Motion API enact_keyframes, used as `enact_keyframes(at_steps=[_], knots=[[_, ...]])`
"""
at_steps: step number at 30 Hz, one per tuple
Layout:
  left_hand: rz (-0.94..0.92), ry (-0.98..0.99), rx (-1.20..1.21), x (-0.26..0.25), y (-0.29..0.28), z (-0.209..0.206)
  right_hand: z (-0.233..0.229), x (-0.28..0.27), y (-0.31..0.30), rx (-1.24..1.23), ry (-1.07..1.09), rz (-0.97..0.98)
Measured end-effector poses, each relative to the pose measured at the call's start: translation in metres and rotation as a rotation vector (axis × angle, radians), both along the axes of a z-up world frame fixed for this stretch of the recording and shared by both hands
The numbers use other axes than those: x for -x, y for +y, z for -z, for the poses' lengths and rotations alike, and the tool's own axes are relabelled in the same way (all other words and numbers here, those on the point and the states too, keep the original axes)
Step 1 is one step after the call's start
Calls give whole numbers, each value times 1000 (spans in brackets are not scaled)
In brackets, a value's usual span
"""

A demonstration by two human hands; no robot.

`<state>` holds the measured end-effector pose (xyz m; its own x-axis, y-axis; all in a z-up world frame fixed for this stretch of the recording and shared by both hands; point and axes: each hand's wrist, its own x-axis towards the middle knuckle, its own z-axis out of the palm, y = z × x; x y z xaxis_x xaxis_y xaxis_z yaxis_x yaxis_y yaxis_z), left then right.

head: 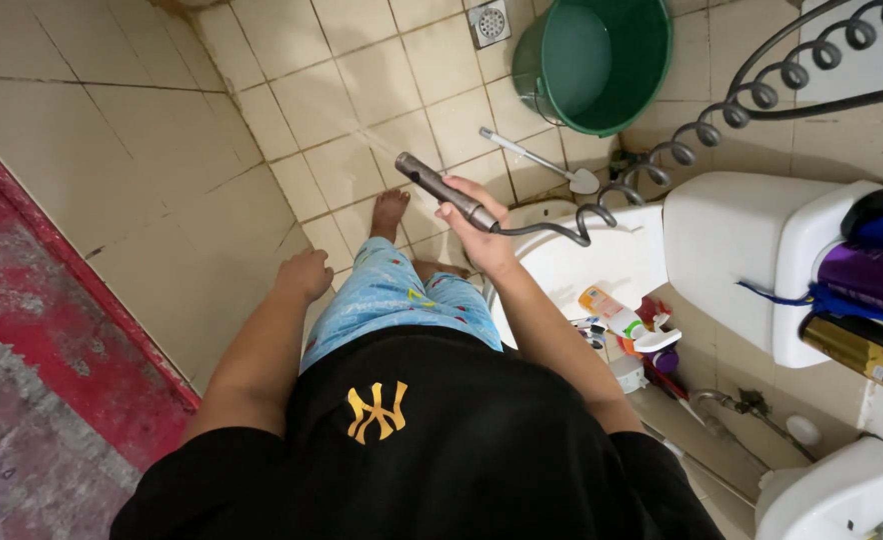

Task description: Rinsing out a green plastic bucket and a black bucket using a handheld bidet sprayer in a bathroom.

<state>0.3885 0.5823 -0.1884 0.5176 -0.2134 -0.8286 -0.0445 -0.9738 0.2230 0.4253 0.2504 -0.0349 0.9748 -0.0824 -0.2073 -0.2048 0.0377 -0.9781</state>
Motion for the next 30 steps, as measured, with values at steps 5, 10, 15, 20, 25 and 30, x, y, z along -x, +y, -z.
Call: enact_keyframes(at_steps=[5,10,15,20,25,30], knots=[[-7,-19,31,6,5,16,-7,3,9,91,-89,-46],[5,0,4,3,1,7,-29,-5,10,134,-232,-57],[-22,-1,31,5,1,13,-40,-17,2,47,-62,-8],[-22,-10,29,9,1,18,-43,-24,4,82,-22,-58],[-50,-24,37,13,5,15,-68,-35,18,-28,-115,-57],[-41,8,4,13,7,12,-62,-39,21,-51,-149,-90]])
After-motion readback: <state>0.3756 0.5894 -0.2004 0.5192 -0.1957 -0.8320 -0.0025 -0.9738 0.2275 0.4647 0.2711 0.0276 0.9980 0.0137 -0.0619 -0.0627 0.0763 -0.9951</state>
